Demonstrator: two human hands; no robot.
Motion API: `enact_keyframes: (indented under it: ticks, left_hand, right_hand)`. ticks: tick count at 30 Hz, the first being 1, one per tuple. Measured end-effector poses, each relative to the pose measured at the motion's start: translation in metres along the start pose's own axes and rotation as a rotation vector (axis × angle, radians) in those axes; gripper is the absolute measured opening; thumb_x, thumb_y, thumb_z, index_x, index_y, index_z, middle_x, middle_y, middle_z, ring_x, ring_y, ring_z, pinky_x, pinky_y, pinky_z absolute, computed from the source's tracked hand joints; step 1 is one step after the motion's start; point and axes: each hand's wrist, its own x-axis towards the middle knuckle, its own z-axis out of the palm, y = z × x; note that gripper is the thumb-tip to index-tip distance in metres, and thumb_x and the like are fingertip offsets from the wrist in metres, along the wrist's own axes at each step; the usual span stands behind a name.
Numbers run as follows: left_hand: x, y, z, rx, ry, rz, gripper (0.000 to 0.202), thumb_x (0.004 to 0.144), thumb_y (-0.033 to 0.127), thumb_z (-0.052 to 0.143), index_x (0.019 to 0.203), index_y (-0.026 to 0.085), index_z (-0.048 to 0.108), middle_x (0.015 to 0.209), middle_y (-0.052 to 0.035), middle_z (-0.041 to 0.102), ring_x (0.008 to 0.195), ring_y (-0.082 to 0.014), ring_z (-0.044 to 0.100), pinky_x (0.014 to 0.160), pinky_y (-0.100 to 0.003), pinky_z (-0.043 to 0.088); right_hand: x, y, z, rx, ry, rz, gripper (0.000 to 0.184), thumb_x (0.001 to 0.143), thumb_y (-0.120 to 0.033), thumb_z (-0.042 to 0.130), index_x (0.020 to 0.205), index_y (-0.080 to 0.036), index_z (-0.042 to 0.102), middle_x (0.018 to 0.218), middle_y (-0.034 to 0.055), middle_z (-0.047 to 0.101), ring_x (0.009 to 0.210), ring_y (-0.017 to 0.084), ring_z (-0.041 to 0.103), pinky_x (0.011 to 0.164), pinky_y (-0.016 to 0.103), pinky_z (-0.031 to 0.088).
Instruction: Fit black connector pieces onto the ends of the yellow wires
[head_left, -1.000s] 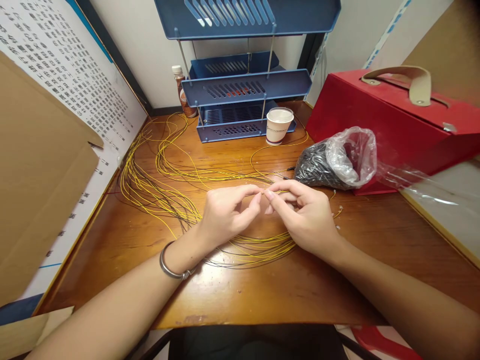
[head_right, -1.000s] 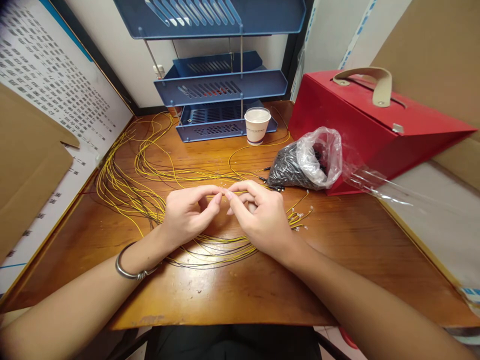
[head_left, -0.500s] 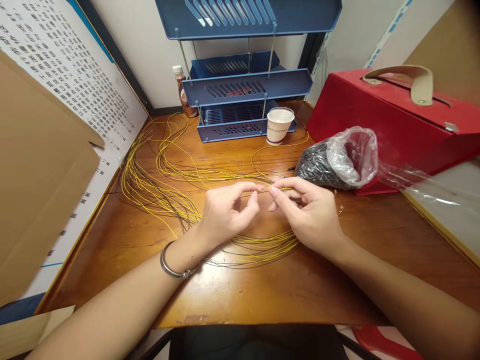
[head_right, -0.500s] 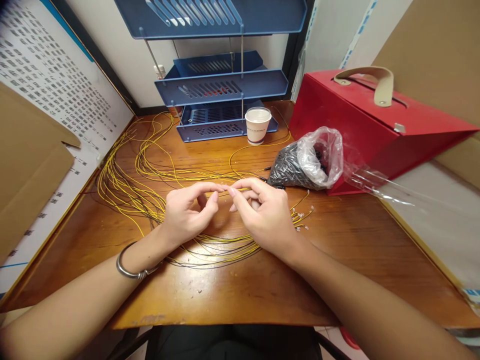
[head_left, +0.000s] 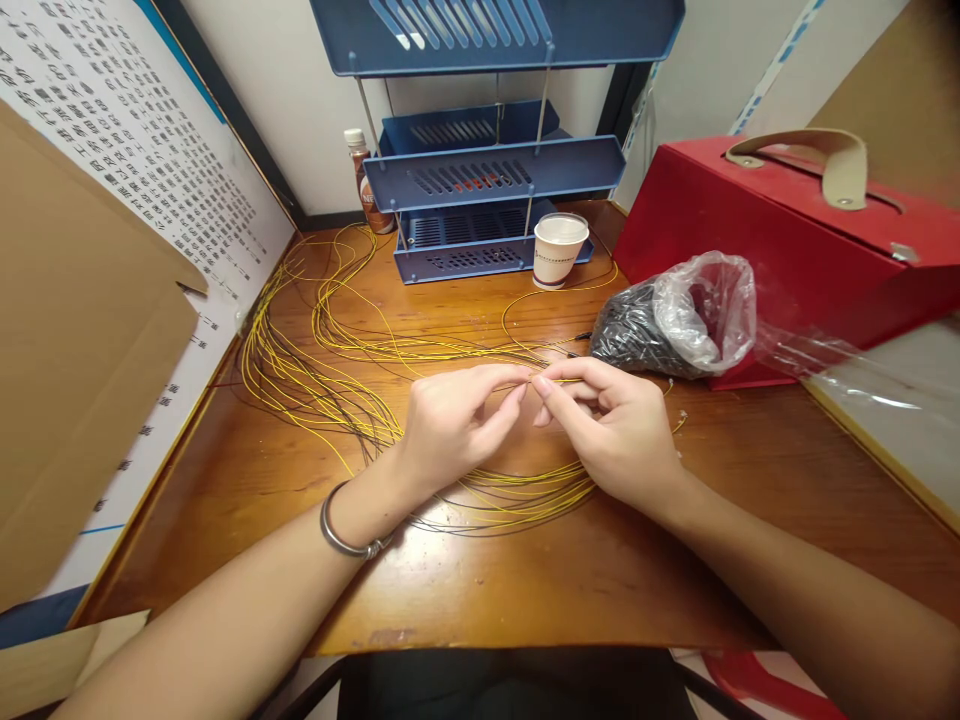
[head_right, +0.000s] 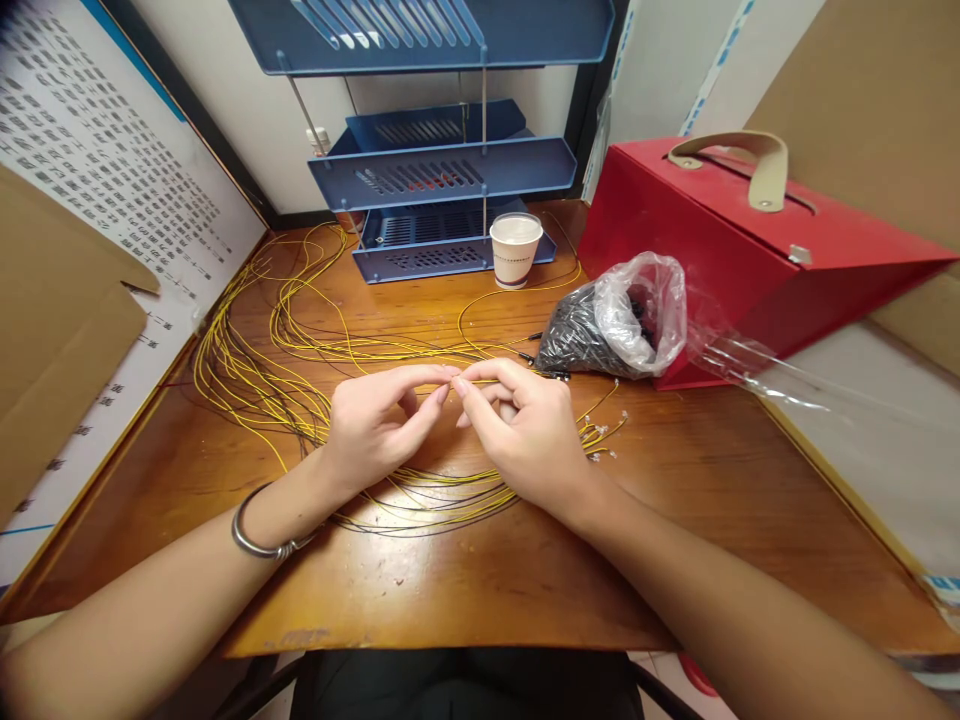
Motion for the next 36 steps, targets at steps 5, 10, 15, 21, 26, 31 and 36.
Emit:
enact_keyframes:
  ticks: [5, 10, 15, 21, 26, 31, 36]
  left_hand:
    - [0.0004, 0.0008, -0.0001, 0.013, 0.011, 0.011, 0.013, 0.090, 0.014, 0.065, 0.102, 0.014, 0.071, 0.095, -0.0052, 0.080, 0.082, -0.0136, 0.077, 0.076, -0.023, 0.062]
    - [0.0015, 0.0020, -0.0008, 0.032, 0.013, 0.021, 0.013, 0.089, 0.014, 0.065, 0.101, 0.015, 0.071, 0.093, -0.0047, 0.081, 0.078, -0.0132, 0.077, 0.073, -0.023, 0.062]
    - [0.0023, 0.0024, -0.0012, 0.081, 0.028, 0.045, 0.012, 0.087, 0.015, 0.066, 0.098, 0.014, 0.072, 0.085, -0.0035, 0.080, 0.069, -0.0116, 0.075, 0.063, -0.020, 0.058]
    - [0.0013, 0.0019, -0.0002, 0.119, 0.048, 0.049, 0.014, 0.085, 0.013, 0.065, 0.095, 0.014, 0.073, 0.081, -0.0020, 0.080, 0.062, -0.0099, 0.072, 0.056, -0.019, 0.053]
    - [0.0000, 0.0027, 0.0004, 0.080, 0.048, -0.003, 0.019, 0.082, 0.009, 0.063, 0.097, 0.014, 0.073, 0.085, -0.0020, 0.080, 0.057, -0.0085, 0.068, 0.056, -0.020, 0.055]
    - [-0.0016, 0.0034, -0.0001, 0.055, 0.020, -0.045, 0.018, 0.086, 0.018, 0.067, 0.103, 0.015, 0.072, 0.095, -0.0036, 0.081, 0.052, -0.0073, 0.065, 0.056, -0.021, 0.056]
    - [-0.0014, 0.0023, -0.0009, 0.044, 0.007, -0.010, 0.016, 0.089, 0.018, 0.066, 0.103, 0.015, 0.072, 0.095, -0.0040, 0.081, 0.061, -0.0088, 0.070, 0.064, -0.021, 0.058]
  right_hand:
    - [0.0011, 0.0003, 0.0007, -0.003, 0.000, -0.008, 0.017, 0.091, -0.031, 0.065, 0.092, -0.015, 0.070, 0.063, 0.0035, 0.071, 0.053, 0.013, 0.064, 0.046, 0.022, 0.038]
    - [0.0017, -0.0007, 0.0011, -0.005, -0.001, -0.011, 0.017, 0.091, -0.031, 0.065, 0.091, -0.015, 0.070, 0.063, 0.0035, 0.071, 0.053, 0.013, 0.064, 0.045, 0.022, 0.038]
    - [0.0004, -0.0005, 0.0015, 0.011, -0.017, -0.005, 0.017, 0.091, -0.031, 0.065, 0.091, -0.015, 0.071, 0.063, 0.0037, 0.071, 0.053, 0.013, 0.064, 0.047, 0.022, 0.040]
    - [-0.0011, 0.0006, 0.0018, 0.006, -0.022, -0.004, 0.018, 0.091, -0.031, 0.064, 0.092, -0.015, 0.070, 0.063, 0.0043, 0.071, 0.053, 0.014, 0.065, 0.046, 0.022, 0.041]
    - [0.0003, -0.0003, 0.0010, -0.014, 0.003, -0.012, 0.017, 0.091, -0.031, 0.065, 0.091, -0.015, 0.070, 0.060, 0.0024, 0.070, 0.049, 0.012, 0.062, 0.045, 0.022, 0.038]
    - [0.0007, -0.0003, 0.0016, -0.005, -0.005, 0.000, 0.016, 0.091, -0.030, 0.065, 0.091, -0.016, 0.070, 0.062, 0.0023, 0.070, 0.052, 0.012, 0.063, 0.047, 0.022, 0.041]
    - [-0.0001, -0.0009, 0.0019, 0.000, -0.017, 0.000, 0.017, 0.091, -0.032, 0.065, 0.092, -0.015, 0.070, 0.062, 0.0029, 0.070, 0.053, 0.013, 0.064, 0.047, 0.022, 0.041]
